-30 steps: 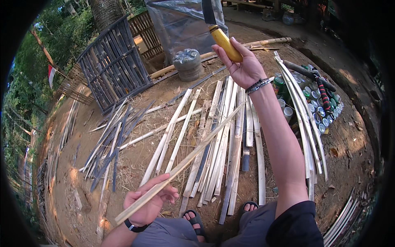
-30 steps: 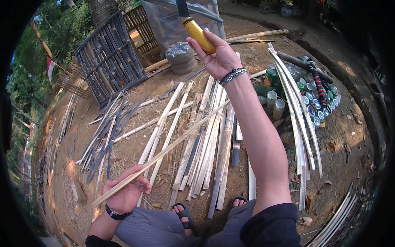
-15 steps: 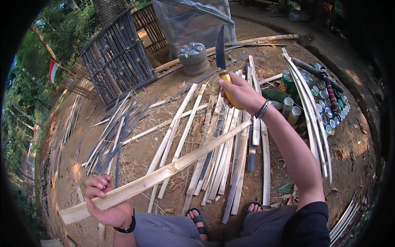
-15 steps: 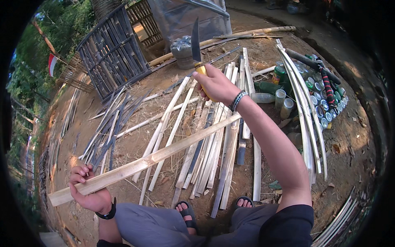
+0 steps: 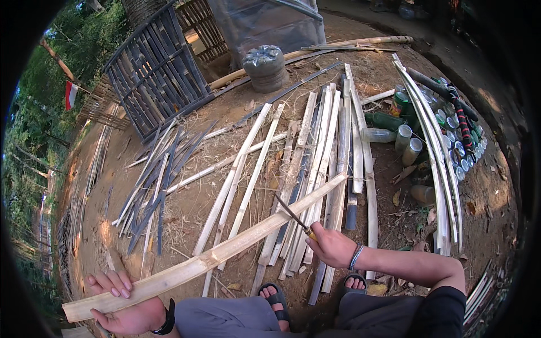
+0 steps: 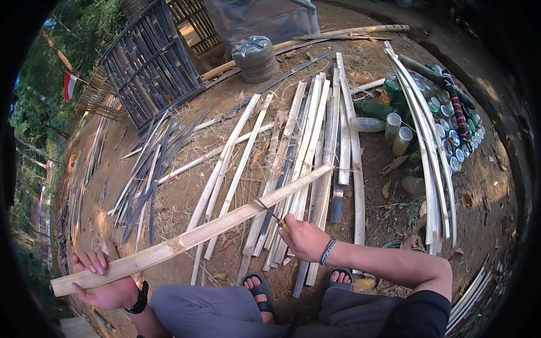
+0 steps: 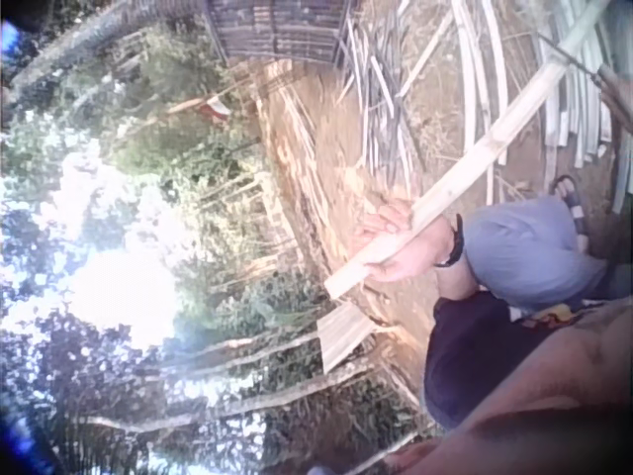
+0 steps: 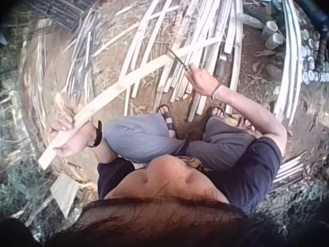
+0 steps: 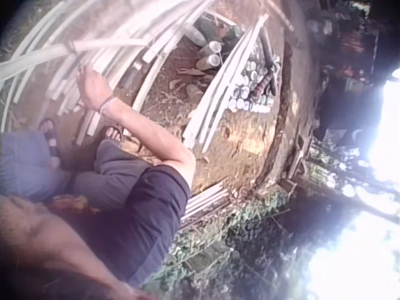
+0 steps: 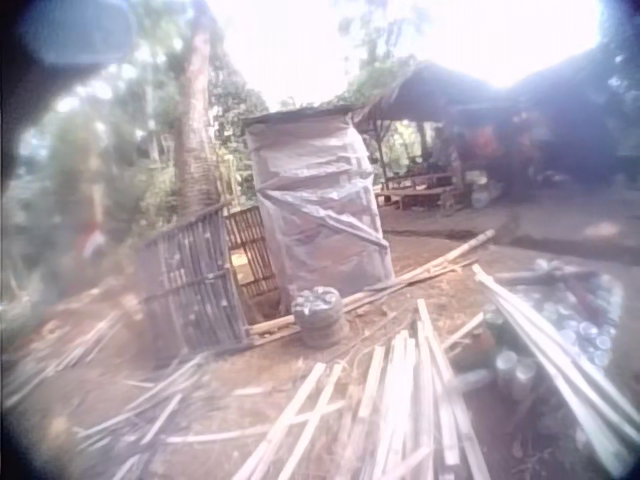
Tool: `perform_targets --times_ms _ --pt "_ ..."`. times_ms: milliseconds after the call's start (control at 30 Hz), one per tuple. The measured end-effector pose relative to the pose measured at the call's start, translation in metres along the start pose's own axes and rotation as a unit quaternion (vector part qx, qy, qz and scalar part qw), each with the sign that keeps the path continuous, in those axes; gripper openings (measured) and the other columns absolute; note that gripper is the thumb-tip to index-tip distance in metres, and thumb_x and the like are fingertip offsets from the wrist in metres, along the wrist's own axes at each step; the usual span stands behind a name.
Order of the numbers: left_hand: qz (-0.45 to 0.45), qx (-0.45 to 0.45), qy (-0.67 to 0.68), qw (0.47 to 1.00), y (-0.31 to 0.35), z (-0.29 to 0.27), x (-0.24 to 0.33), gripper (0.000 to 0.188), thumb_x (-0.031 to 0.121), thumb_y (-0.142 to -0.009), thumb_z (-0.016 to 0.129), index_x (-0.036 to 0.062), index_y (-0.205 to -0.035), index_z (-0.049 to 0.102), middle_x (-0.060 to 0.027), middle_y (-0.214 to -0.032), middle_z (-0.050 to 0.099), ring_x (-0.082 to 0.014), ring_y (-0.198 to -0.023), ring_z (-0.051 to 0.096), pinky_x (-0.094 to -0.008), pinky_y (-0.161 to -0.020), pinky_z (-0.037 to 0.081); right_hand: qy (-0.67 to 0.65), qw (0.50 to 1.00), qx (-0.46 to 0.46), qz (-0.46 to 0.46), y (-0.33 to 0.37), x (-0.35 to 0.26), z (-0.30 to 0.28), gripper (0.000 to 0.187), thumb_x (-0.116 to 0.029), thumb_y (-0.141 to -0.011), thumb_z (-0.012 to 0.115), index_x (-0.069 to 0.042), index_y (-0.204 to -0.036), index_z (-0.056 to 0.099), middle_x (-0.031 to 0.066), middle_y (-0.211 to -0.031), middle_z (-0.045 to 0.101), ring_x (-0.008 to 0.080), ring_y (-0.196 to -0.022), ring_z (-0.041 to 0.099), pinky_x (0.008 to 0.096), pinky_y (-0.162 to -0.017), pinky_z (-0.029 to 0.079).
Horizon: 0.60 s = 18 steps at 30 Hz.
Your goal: The person picks up a bamboo strip from a pile on the ground and carves one end of it into a sharp point using a knife.
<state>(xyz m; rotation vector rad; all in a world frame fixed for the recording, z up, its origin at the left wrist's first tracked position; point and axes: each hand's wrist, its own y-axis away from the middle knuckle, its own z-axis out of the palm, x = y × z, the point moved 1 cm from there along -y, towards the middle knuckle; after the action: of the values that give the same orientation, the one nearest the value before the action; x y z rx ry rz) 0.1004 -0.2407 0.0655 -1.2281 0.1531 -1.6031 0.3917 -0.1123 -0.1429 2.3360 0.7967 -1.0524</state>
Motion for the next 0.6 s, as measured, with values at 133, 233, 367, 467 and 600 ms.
perform_targets --times_ms 133,233,367,467,600 --pt "-0.052 0.058 0.016 0.997 0.012 0.029 -0.025 0.047 0.041 -0.095 0.039 -0.0031 -0.111 0.041 -0.0049 -0.071 0.036 -0.0116 -0.056 0.037 -0.0233 -0.054 0.036 -0.06 0.998 0.0 -0.011 -0.008 -0.002 0.005 0.031 -0.025 -0.097 0.043 0.004 -0.092 0.034 0.0302 -0.065 0.056 0.0493 -0.069 0.058 0.0532 -0.063 0.048" --pt "-0.058 -0.056 0.011 0.997 0.006 0.012 -0.034 0.043 0.044 -0.097 0.034 0.0016 -0.102 0.041 -0.0032 -0.065 0.035 -0.0108 -0.047 0.034 -0.0222 -0.045 0.033 -0.054 0.998 -0.001 -0.02 -0.005 -0.006 0.001 0.032 -0.026 -0.098 0.043 0.003 -0.093 0.033 0.0286 -0.066 0.057 0.0489 -0.069 0.058 0.0531 -0.063 0.048" --pt "0.018 -0.176 0.004 0.984 -0.005 -0.032 0.015 0.05 0.043 -0.095 0.034 -0.0046 -0.111 0.042 -0.0081 -0.078 0.038 -0.0127 -0.052 0.037 -0.0233 -0.043 0.033 -0.023 0.996 -0.014 -0.081 0.002 -0.032 0.005 0.028 -0.026 -0.097 0.045 0.0 -0.095 0.035 0.0276 -0.075 0.058 0.0464 -0.068 0.059 0.0519 -0.06 0.049" --pt "0.103 -0.163 -0.058 0.979 0.0 -0.019 0.027 0.051 0.042 -0.096 0.03 -0.0049 -0.111 0.042 -0.0067 -0.077 0.038 -0.0122 -0.051 0.037 -0.0232 -0.044 0.034 0.006 0.995 -0.053 -0.079 0.003 -0.036 0.007 0.027 -0.025 -0.096 0.045 0.0 -0.095 0.035 0.0256 -0.075 0.058 0.0452 -0.068 0.06 0.0511 -0.059 0.05" --pt "0.09 -0.1 0.062 0.989 -0.001 -0.01 0.04 0.078 0.076 -0.083 0.033 0.0024 -0.104 0.047 -0.009 -0.071 0.042 -0.0195 -0.044 0.038 -0.0335 -0.038 0.033 0.009 0.993 -0.08 -0.081 0.0 -0.022 0.011 0.03 -0.026 -0.097 0.045 0.002 -0.095 0.035 0.0248 -0.07 0.058 0.0445 -0.068 0.061 0.0504 -0.059 0.05"
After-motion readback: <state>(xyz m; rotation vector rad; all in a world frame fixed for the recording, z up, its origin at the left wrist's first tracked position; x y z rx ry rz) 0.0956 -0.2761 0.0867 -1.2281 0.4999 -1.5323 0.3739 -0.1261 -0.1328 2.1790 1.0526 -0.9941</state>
